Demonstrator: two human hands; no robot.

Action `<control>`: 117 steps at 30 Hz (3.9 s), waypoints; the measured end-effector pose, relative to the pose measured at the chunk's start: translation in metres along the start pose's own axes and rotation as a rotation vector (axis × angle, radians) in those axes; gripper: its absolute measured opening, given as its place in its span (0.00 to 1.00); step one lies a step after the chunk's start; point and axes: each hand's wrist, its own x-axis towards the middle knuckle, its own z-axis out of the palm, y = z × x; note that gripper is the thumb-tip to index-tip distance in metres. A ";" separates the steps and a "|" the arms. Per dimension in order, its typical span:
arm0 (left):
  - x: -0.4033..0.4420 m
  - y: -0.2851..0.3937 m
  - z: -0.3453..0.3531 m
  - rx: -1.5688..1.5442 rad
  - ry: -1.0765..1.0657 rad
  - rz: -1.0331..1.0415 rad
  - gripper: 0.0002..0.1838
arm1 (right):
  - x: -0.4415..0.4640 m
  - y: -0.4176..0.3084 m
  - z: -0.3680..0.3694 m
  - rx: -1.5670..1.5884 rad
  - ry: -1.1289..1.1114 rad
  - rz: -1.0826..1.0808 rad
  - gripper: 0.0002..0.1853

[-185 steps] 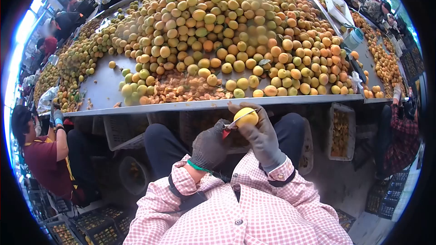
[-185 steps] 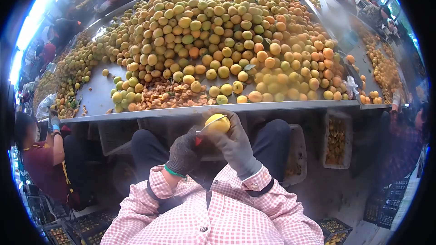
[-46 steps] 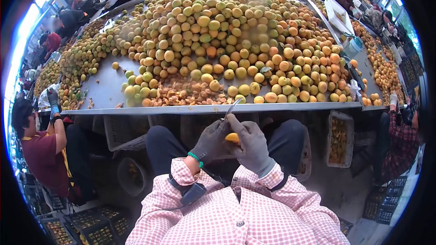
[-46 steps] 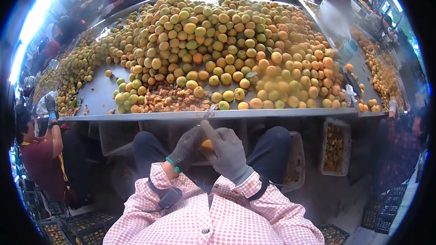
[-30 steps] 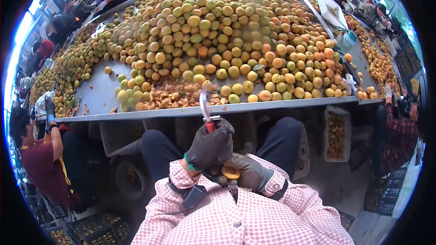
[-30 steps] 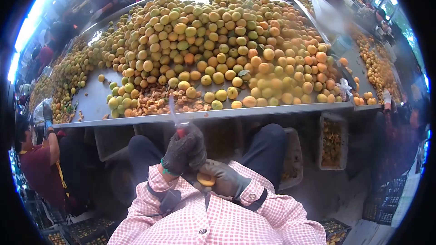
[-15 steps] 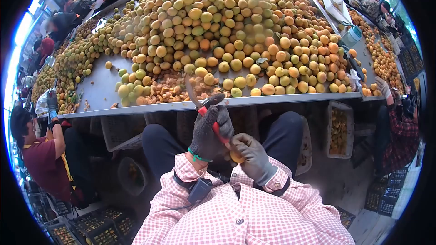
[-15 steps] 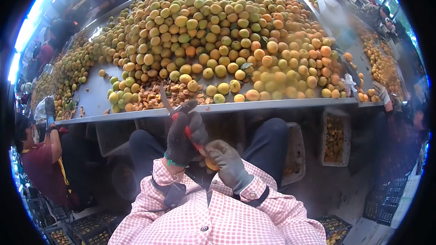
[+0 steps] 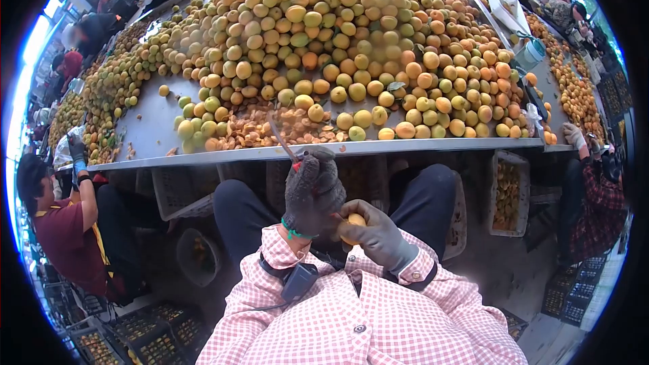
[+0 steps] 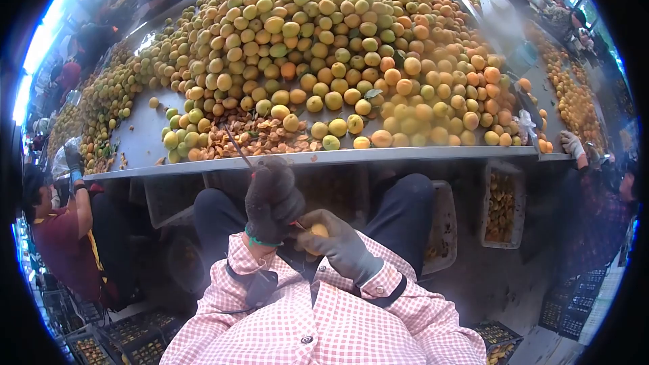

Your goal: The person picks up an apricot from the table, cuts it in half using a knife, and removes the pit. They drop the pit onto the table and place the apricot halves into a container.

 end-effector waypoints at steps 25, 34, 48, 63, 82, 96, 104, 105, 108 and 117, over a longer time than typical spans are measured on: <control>-0.005 -0.009 0.008 0.214 0.177 0.131 0.14 | -0.012 0.008 0.010 0.256 -0.014 0.040 0.19; -0.015 -0.017 0.039 0.391 0.320 0.040 0.08 | -0.017 0.015 0.016 -0.136 0.153 -0.281 0.19; -0.005 -0.006 0.027 0.248 0.149 0.116 0.14 | -0.014 0.009 0.012 -0.019 0.092 -0.169 0.23; -0.009 -0.007 0.040 0.342 0.283 0.111 0.11 | -0.011 -0.016 0.010 0.376 -0.061 0.159 0.17; 0.010 -0.012 0.022 0.089 0.455 0.009 0.12 | 0.011 0.007 -0.003 -0.921 0.215 -0.715 0.28; -0.012 0.037 -0.021 -0.279 0.291 0.070 0.15 | 0.030 0.010 -0.015 0.421 0.085 0.058 0.23; -0.037 0.044 -0.068 -0.205 0.319 0.109 0.16 | 0.068 0.040 -0.031 0.220 0.292 0.135 0.21; -0.040 0.043 -0.073 -0.245 0.336 0.106 0.16 | 0.091 0.078 -0.048 0.095 0.453 0.054 0.20; -0.045 0.040 -0.080 -0.292 0.359 0.099 0.16 | 0.120 0.164 -0.115 -1.443 0.541 0.007 0.17; -0.043 0.039 -0.078 -0.189 0.436 0.052 0.14 | 0.100 0.006 0.005 0.046 0.082 0.144 0.16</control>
